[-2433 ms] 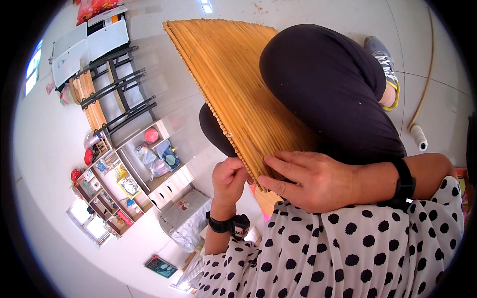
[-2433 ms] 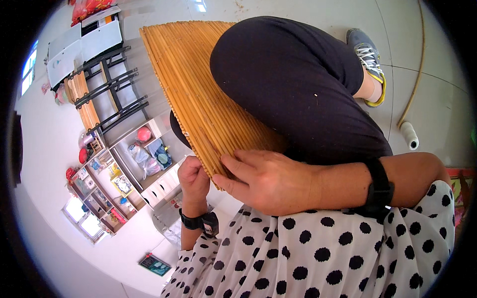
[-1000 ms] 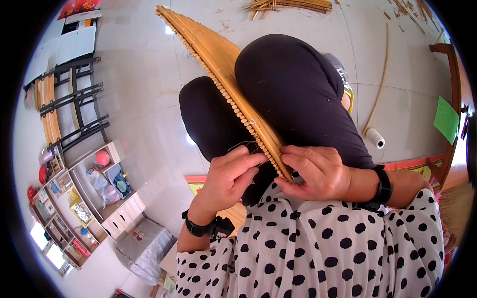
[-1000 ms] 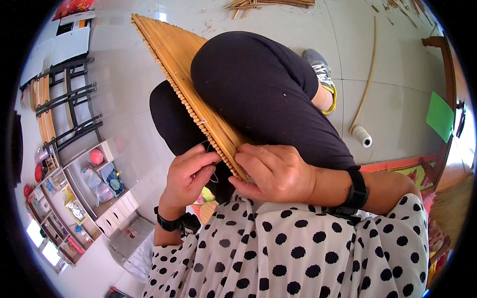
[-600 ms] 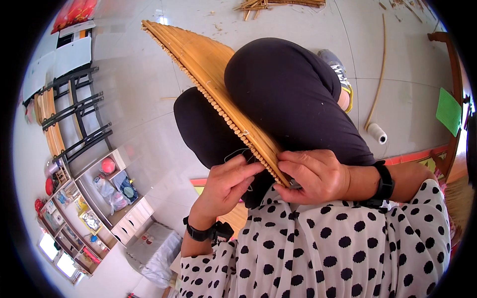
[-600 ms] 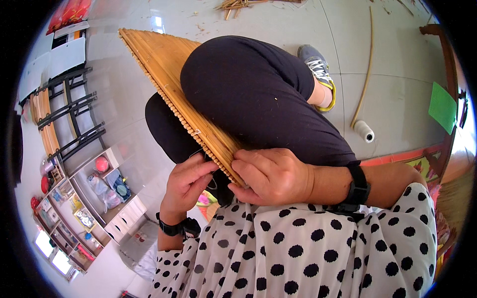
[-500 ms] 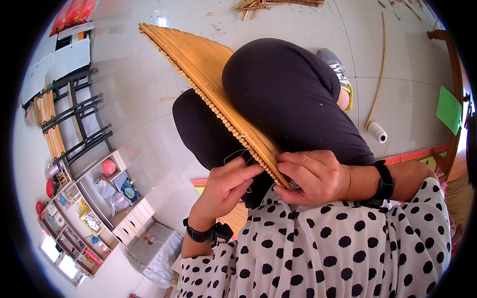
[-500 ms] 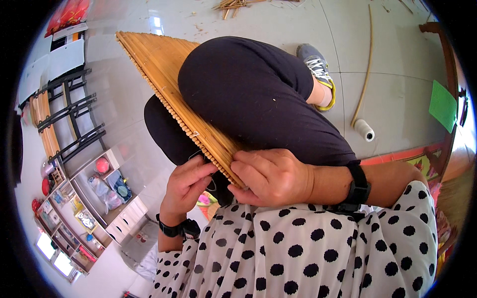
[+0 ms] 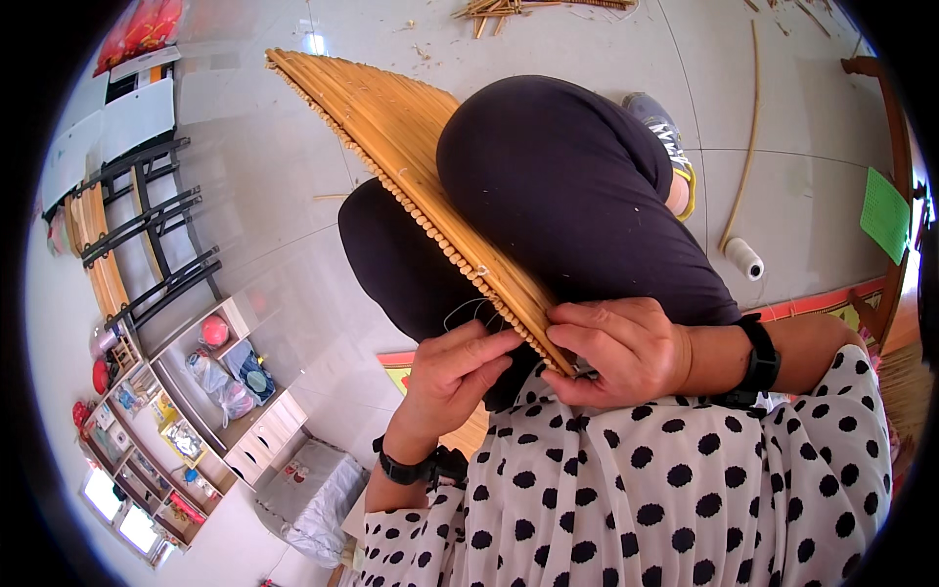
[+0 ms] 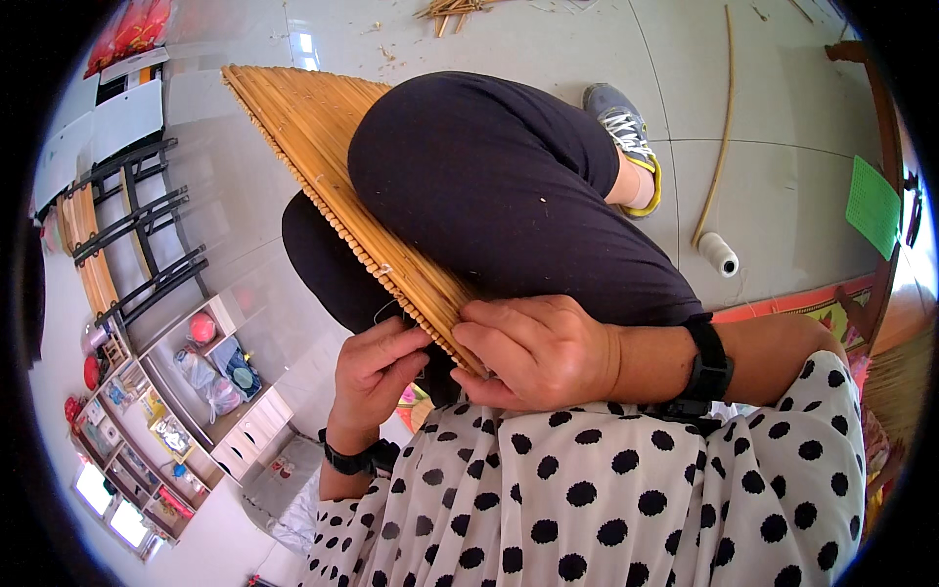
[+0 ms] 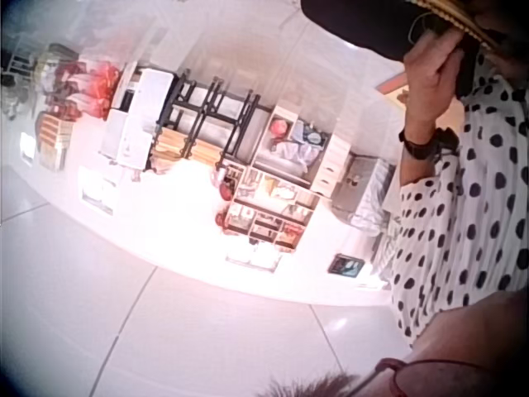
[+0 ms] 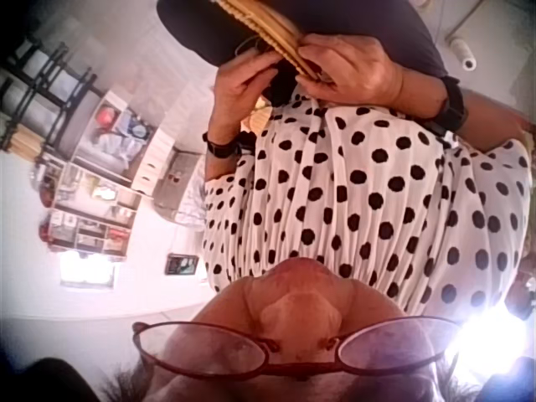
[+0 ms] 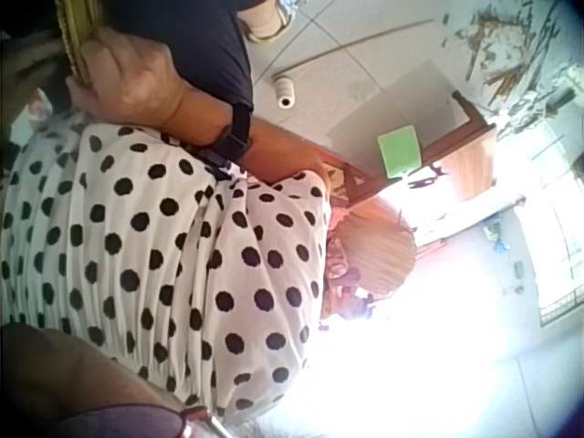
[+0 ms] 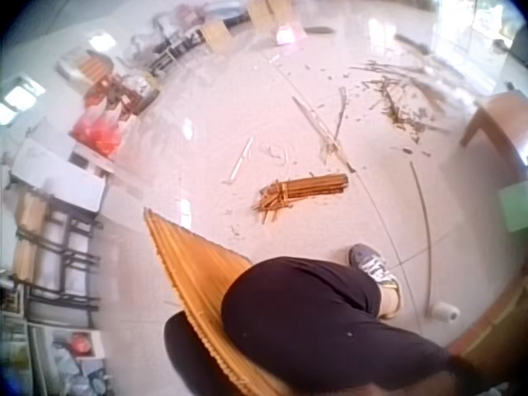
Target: The person assembles a bamboo mat by hand by threading string through the ends of thin bamboo slats, pulling the string taut, and checking the alignment of the slats.
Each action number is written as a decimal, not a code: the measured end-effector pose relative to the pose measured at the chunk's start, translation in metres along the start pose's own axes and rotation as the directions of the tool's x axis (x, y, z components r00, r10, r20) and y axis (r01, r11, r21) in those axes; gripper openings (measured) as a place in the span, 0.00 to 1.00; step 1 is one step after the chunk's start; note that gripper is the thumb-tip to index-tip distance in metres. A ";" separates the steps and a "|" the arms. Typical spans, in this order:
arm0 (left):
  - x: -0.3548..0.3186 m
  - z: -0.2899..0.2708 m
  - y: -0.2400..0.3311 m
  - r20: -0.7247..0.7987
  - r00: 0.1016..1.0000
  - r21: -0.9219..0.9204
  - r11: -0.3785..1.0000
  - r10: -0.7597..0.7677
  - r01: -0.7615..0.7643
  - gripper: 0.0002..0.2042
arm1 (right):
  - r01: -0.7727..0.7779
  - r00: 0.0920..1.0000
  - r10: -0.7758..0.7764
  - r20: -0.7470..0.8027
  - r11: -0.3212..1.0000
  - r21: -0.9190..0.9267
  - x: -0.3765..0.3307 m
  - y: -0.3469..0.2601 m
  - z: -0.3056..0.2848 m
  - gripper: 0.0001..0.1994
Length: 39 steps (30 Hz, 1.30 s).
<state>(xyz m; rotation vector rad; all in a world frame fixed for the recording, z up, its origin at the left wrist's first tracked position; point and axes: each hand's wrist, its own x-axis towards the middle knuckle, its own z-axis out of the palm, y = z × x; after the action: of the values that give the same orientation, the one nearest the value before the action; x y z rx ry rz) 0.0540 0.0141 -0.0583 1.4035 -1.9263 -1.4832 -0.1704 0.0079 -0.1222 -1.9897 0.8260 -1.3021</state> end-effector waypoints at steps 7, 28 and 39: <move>-0.002 0.006 -0.004 -0.050 0.999 -0.043 0.999 -0.008 0.006 0.16 | 0.001 1.000 -0.001 0.002 1.000 -0.006 0.000 0.000 -0.001 0.17; 0.002 0.024 0.004 -0.210 0.965 -0.162 0.979 -0.157 0.124 0.05 | 0.047 0.998 -0.047 -0.029 0.999 0.001 -0.005 0.002 0.002 0.16; -0.007 0.006 0.024 -0.149 0.943 0.044 0.951 -0.298 0.307 0.04 | 0.034 0.999 -0.034 -0.036 0.999 0.005 -0.005 0.001 0.004 0.17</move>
<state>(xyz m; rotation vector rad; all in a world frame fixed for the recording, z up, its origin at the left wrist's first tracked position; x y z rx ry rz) 0.0412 0.0219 -0.0381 1.8512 -1.7479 -1.4110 -0.1687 0.0117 -0.1273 -1.9893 0.8074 -1.3618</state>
